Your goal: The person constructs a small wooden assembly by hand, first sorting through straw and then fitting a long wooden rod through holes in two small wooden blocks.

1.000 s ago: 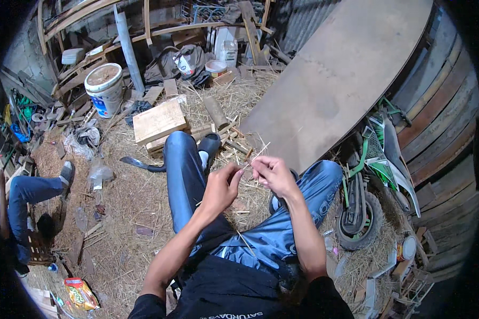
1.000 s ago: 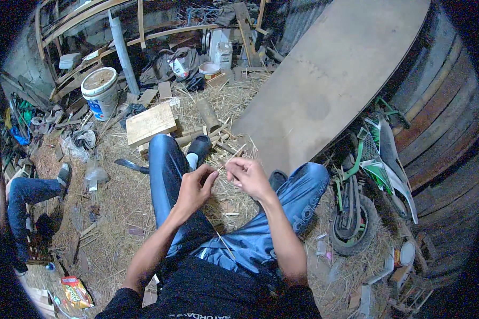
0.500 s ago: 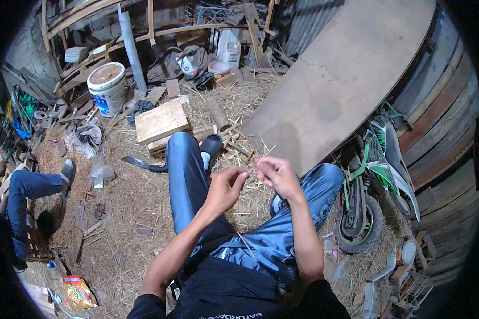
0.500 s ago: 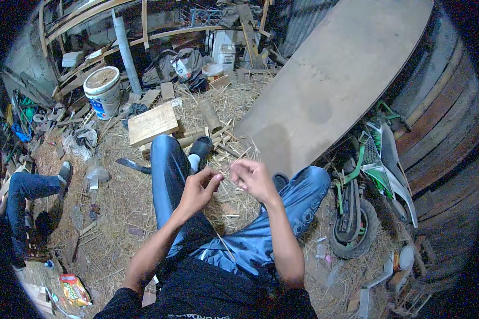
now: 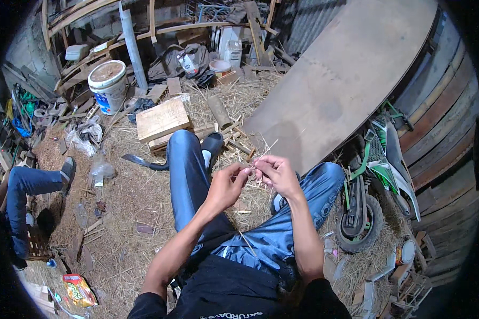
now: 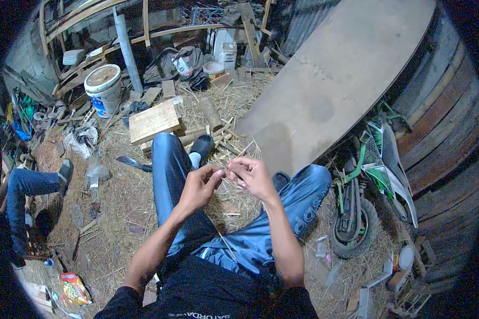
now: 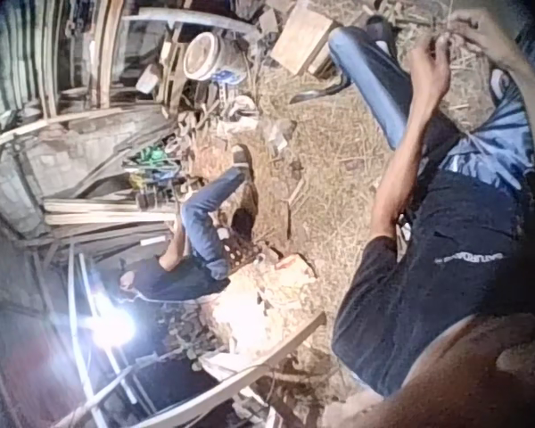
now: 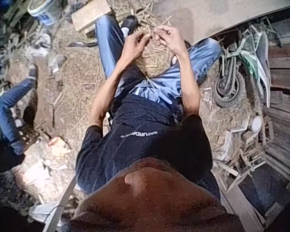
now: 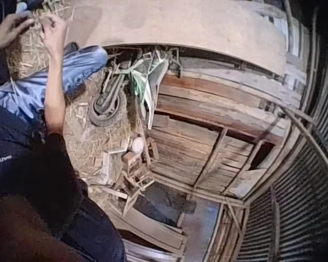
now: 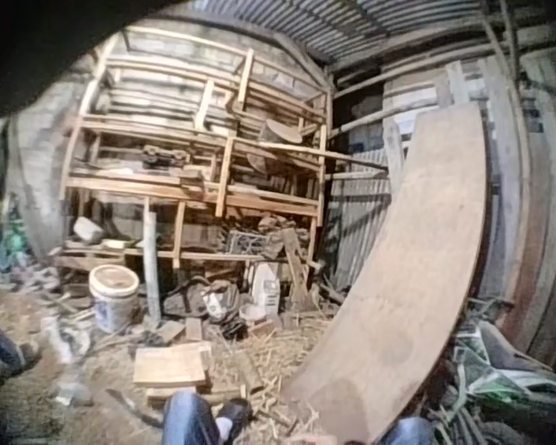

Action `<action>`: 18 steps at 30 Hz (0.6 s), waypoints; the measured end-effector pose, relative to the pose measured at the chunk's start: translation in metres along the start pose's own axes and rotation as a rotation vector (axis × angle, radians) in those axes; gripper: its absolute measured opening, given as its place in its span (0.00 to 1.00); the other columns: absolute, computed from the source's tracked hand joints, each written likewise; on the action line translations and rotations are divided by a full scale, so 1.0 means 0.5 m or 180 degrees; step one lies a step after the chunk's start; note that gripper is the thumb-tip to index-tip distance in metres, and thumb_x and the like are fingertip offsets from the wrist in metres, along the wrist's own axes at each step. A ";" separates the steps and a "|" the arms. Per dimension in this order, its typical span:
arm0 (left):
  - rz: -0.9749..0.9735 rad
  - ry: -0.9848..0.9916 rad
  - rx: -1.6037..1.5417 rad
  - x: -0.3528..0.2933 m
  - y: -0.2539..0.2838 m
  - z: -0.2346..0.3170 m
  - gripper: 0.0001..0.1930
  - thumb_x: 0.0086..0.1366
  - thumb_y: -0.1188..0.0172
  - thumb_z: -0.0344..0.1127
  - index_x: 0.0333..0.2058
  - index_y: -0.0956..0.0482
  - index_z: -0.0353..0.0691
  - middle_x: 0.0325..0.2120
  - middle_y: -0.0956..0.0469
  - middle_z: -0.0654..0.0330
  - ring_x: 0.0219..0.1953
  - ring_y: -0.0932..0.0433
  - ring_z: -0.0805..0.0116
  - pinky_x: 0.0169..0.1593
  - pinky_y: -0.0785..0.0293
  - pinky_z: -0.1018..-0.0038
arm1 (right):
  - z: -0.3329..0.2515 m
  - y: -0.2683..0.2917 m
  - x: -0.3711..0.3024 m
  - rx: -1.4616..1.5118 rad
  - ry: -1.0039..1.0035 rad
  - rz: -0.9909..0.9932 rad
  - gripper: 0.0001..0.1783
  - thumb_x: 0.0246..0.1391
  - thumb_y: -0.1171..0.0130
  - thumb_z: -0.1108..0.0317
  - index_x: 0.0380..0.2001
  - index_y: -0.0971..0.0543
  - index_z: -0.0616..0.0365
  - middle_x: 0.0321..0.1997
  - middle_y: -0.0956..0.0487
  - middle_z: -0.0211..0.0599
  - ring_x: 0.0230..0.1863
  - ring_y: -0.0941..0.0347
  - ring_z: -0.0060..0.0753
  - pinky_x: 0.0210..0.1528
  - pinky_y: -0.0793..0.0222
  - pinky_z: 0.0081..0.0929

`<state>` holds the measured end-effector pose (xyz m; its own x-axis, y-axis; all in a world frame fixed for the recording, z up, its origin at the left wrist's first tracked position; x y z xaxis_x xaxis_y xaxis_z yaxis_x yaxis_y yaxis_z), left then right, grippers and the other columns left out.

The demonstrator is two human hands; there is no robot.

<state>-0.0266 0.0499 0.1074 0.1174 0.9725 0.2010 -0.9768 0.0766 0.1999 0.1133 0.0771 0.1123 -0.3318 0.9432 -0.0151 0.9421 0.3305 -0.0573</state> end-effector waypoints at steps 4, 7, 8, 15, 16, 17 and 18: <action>-0.0018 0.0059 -0.0107 0.006 0.000 -0.002 0.10 0.65 0.46 0.36 0.32 0.25 0.33 0.17 0.30 0.67 0.21 0.34 0.81 0.25 0.38 0.80 | -0.003 0.004 0.008 -0.0029 0.0098 0.0087 0.10 0.58 0.46 0.67 0.36 0.23 0.64 0.21 0.26 0.27 0.14 0.43 0.09 0.14 0.51 0.10; -0.0045 -0.0022 -0.0177 -0.002 0.002 -0.005 0.10 0.65 0.46 0.35 0.32 0.24 0.33 0.17 0.29 0.67 0.22 0.34 0.81 0.25 0.38 0.80 | -0.009 0.044 0.018 0.0155 0.0465 0.0546 0.10 0.60 0.48 0.67 0.35 0.23 0.64 0.21 0.28 0.26 0.14 0.44 0.09 0.14 0.52 0.10; -0.0054 -0.0070 -0.0221 -0.006 0.003 -0.006 0.10 0.65 0.46 0.35 0.32 0.24 0.33 0.17 0.29 0.67 0.22 0.34 0.81 0.25 0.38 0.80 | -0.011 0.054 0.020 0.0116 0.0402 0.0508 0.10 0.60 0.48 0.68 0.35 0.23 0.64 0.21 0.28 0.26 0.14 0.44 0.09 0.14 0.52 0.10; -0.0052 0.0086 -0.0219 -0.005 0.001 -0.018 0.10 0.65 0.45 0.36 0.32 0.24 0.33 0.17 0.29 0.67 0.21 0.34 0.82 0.25 0.38 0.81 | 0.010 0.001 0.001 -0.0274 0.0009 -0.0129 0.11 0.61 0.50 0.67 0.36 0.23 0.64 0.20 0.29 0.25 0.14 0.44 0.09 0.14 0.52 0.09; -0.0061 0.0032 -0.0199 -0.007 0.003 -0.018 0.11 0.65 0.46 0.36 0.32 0.24 0.33 0.17 0.30 0.67 0.21 0.34 0.82 0.25 0.39 0.81 | 0.006 0.016 0.003 -0.0092 0.0027 0.0061 0.11 0.61 0.49 0.67 0.36 0.23 0.64 0.21 0.29 0.25 0.14 0.44 0.09 0.14 0.52 0.09; -0.0070 -0.0022 -0.0180 -0.008 0.002 -0.019 0.11 0.65 0.46 0.36 0.31 0.24 0.33 0.17 0.30 0.67 0.21 0.35 0.82 0.24 0.39 0.81 | -0.003 0.039 0.005 0.0089 0.0043 0.0252 0.11 0.61 0.49 0.67 0.37 0.23 0.64 0.21 0.29 0.25 0.14 0.44 0.09 0.14 0.52 0.09; -0.0080 -0.0076 -0.0161 -0.010 0.004 -0.020 0.11 0.65 0.46 0.36 0.31 0.24 0.33 0.16 0.30 0.67 0.21 0.35 0.82 0.24 0.40 0.81 | -0.006 0.054 0.006 0.0269 0.0058 0.0443 0.11 0.61 0.49 0.67 0.37 0.23 0.63 0.21 0.28 0.24 0.14 0.44 0.09 0.15 0.51 0.10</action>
<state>-0.0307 0.0476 0.0975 0.1456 0.9647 0.2196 -0.9813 0.1124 0.1565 0.1378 0.0888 0.1138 -0.1966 0.9804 -0.0105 0.9712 0.1933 -0.1396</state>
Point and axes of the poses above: each hand's wrist, its own x-axis towards the middle knuckle, its own y-axis out of the back of the hand, z = x × y, the point moved 7 cm from there along x, towards the middle knuckle
